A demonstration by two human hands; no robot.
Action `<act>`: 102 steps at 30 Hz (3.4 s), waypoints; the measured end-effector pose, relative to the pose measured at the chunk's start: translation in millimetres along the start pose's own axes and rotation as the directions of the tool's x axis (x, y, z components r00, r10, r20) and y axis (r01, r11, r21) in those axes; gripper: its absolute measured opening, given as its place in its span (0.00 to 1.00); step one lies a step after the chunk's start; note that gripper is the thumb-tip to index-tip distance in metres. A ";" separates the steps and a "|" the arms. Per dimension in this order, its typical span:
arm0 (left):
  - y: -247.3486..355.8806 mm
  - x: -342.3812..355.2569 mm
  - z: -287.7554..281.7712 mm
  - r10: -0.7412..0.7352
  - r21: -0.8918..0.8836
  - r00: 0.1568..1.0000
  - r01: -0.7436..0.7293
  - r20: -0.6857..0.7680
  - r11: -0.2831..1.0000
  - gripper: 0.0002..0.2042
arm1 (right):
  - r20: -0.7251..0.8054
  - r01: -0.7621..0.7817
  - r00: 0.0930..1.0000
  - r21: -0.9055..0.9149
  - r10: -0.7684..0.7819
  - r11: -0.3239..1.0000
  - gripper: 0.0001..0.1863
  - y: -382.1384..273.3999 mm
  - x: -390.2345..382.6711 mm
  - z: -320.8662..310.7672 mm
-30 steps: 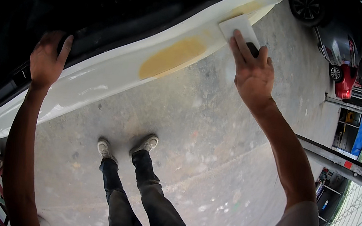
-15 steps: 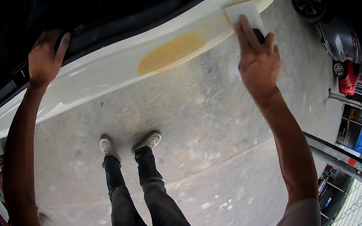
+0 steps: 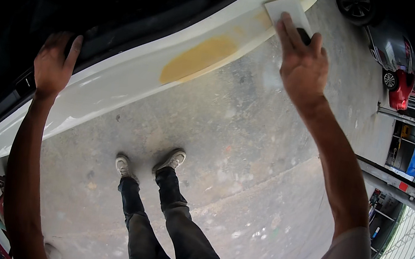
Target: The person sands the surface of a white car bumper with a sanding block, moving across different areas to smooth the surface. The person holds the bumper steady with one hand while sanding with the other.
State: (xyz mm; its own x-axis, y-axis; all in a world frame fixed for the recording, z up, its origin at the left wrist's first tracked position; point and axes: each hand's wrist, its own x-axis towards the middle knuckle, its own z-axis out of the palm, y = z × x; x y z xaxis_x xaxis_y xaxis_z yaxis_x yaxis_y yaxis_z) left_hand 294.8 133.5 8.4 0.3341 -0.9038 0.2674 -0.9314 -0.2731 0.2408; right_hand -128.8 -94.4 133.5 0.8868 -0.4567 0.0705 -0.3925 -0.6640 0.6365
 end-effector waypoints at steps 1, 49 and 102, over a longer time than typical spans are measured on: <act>3.2 2.0 -0.4 -0.003 -0.007 1.000 0.003 0.001 1.000 0.18 | -0.008 -0.041 0.999 0.003 0.041 0.999 0.30 -11.1 -12.3 0.4; 3.5 0.2 -0.1 -0.004 0.020 1.000 0.004 0.016 1.000 0.18 | -0.057 0.076 0.996 0.148 -0.068 0.986 0.25 -12.8 -5.0 -1.8; 21.9 21.4 -14.5 -0.113 -0.093 0.988 0.124 0.107 0.988 0.24 | -0.127 0.089 0.992 0.542 -0.024 0.836 0.33 -142.2 -55.6 7.6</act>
State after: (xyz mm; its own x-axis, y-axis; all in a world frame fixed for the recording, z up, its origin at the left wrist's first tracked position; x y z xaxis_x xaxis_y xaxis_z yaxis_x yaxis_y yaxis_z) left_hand 283.7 113.0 32.8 0.4201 -0.8971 0.1369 -0.8654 -0.3507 0.3579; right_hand -124.1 21.0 33.2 0.9196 -0.3622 0.1523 -0.3812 -0.9164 0.1223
